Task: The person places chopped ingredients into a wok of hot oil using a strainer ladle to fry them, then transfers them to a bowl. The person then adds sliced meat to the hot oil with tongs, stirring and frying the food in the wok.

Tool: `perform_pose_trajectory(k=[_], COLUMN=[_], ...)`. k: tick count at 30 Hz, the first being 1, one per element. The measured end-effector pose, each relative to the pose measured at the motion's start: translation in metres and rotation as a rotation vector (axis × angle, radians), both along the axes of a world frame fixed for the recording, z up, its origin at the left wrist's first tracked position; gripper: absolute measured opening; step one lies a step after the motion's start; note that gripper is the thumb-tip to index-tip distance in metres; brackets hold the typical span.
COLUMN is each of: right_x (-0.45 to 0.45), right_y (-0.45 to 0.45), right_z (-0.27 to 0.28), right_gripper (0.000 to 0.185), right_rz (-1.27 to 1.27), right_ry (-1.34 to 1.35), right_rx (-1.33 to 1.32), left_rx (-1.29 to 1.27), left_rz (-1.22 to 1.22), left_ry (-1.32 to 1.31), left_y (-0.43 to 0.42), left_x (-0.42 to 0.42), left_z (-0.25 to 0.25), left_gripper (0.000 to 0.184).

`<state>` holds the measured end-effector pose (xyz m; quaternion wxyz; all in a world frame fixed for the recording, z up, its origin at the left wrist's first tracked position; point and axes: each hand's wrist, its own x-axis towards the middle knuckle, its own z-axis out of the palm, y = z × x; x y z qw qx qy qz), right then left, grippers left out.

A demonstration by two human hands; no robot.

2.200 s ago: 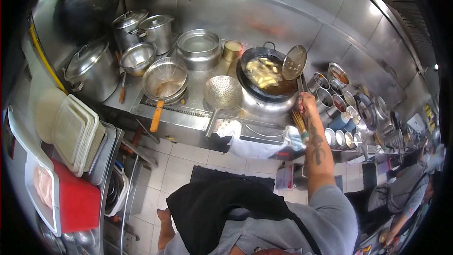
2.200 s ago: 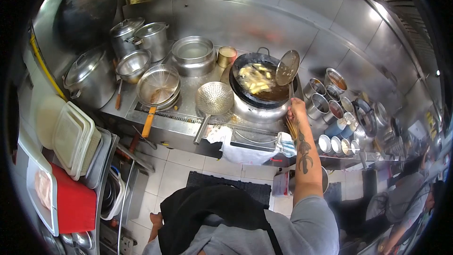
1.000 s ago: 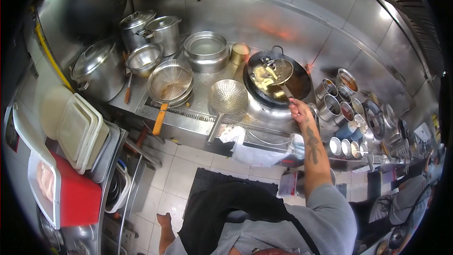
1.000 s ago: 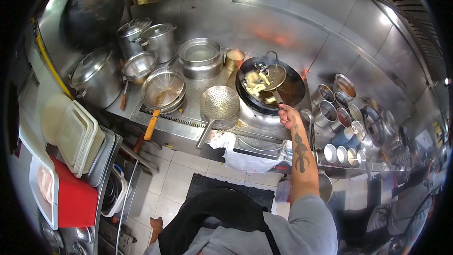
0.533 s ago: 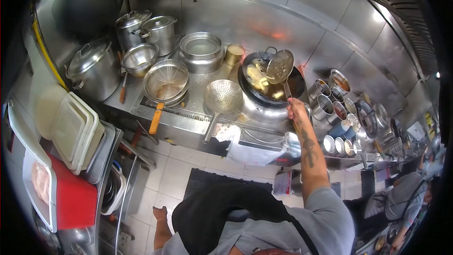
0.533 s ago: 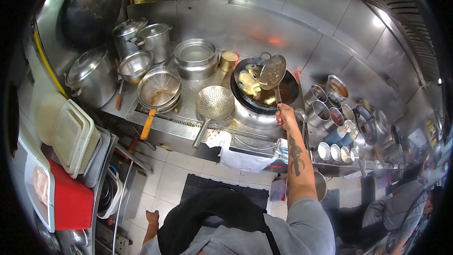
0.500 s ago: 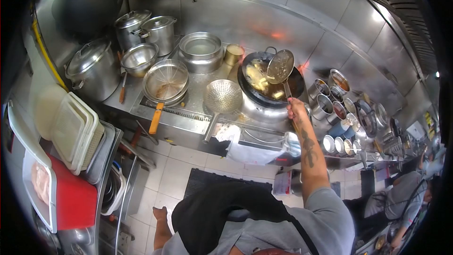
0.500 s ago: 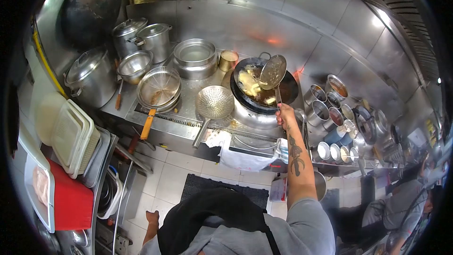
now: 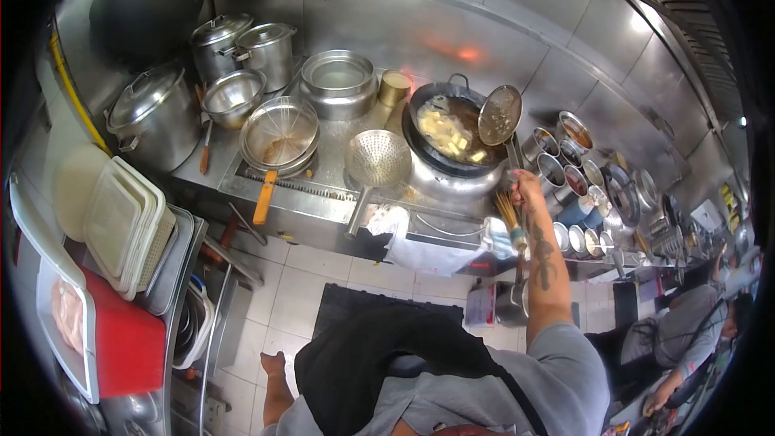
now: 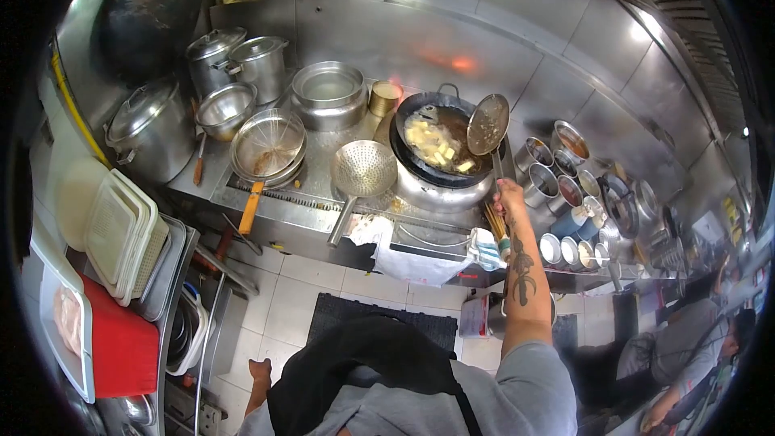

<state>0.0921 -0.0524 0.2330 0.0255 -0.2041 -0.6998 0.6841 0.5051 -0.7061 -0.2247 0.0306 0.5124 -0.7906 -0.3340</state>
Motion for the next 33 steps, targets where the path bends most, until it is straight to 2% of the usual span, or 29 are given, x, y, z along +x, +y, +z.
perform_pose_trajectory(k=[2, 4, 5, 7, 8, 10, 13, 14, 16, 17, 19, 22, 26, 29, 32, 33], right_x=[0.005, 0.011, 0.014, 0.015, 0.013, 0.009, 0.005, 0.005, 0.003, 0.003, -0.002, -0.001, 0.002, 0.008, 0.012, 0.011], right_y=[0.008, 0.014, 0.017, 0.022, 0.025, 0.033, 0.024, 0.019, 0.008, 0.002, -0.001, -0.009, -0.011, -0.014, -0.026, -0.033], right_z=[0.001, 0.003, 0.004, 0.002, -0.002, -0.010, -0.013, -0.014, -0.015, -0.015, -0.018, -0.015, -0.008, 0.002, 0.010, 0.012], right_gripper=[0.022, 0.022, 0.022, 0.021, 0.020, 0.020, 0.018, 0.017, 0.016, 0.015, 0.014, 0.014, 0.016, 0.017, 0.017, 0.017], right_rz=[-0.023, -0.010, -0.014, -0.017, 0.026, 0.069, 0.136, 0.156, 0.178, 0.196, 0.255, 0.289, 0.306, 0.303, 0.272, 0.255], right_ry=[-0.021, -0.029, -0.066, -0.103, -0.125, -0.147, -0.186, -0.184, -0.183, -0.174, -0.165, -0.164, -0.163, -0.126, -0.093, -0.090], right_rx=[0.100, 0.125, 0.104, 0.084, -0.015, -0.115, -0.270, -0.333, -0.398, -0.430, -0.491, -0.552, -0.576, -0.532, -0.402, -0.250], left_rx=[0.048, 0.262, 0.262, 0.206, 0.206, -0.028, -0.127, -0.128, 0.138, 0.136, -0.059, -0.060, 0.010, 0.154, 0.130, 0.133], left_rz=[0.022, 0.029, 0.025, -0.001, -0.002, -0.023, -0.044, -0.044, 0.029, 0.032, -0.017, -0.029, 0.000, -0.004, 0.036, 0.012], left_ry=[-0.010, 0.067, 0.067, 0.051, 0.051, 0.143, 0.009, 0.009, 0.016, 0.016, 0.020, 0.099, 0.121, 0.151, 0.121, 0.068], left_y=[-0.004, -0.001, 0.004, 0.010, 0.011, 0.014, 0.019, 0.014, 0.000, 0.002, 0.010, 0.013, 0.007, 0.003, 0.003, 0.008], left_x=[0.003, 0.008, 0.009, 0.009, 0.008, 0.007, -0.002, -0.003, -0.007, -0.007, -0.009, -0.005, 0.002, 0.004, 0.005, 0.003], left_z=[-0.005, 0.010, 0.020, 0.037, 0.035, 0.031, 0.048, 0.038, 0.011, 0.013, 0.021, 0.021, 0.007, 0.004, 0.002, 0.017], left_gripper=[0.037, 0.049, 0.049, 0.049, 0.049, 0.033, 0.039, 0.039, 0.044, 0.044, 0.044, 0.040, 0.039, 0.038, 0.037, 0.045])
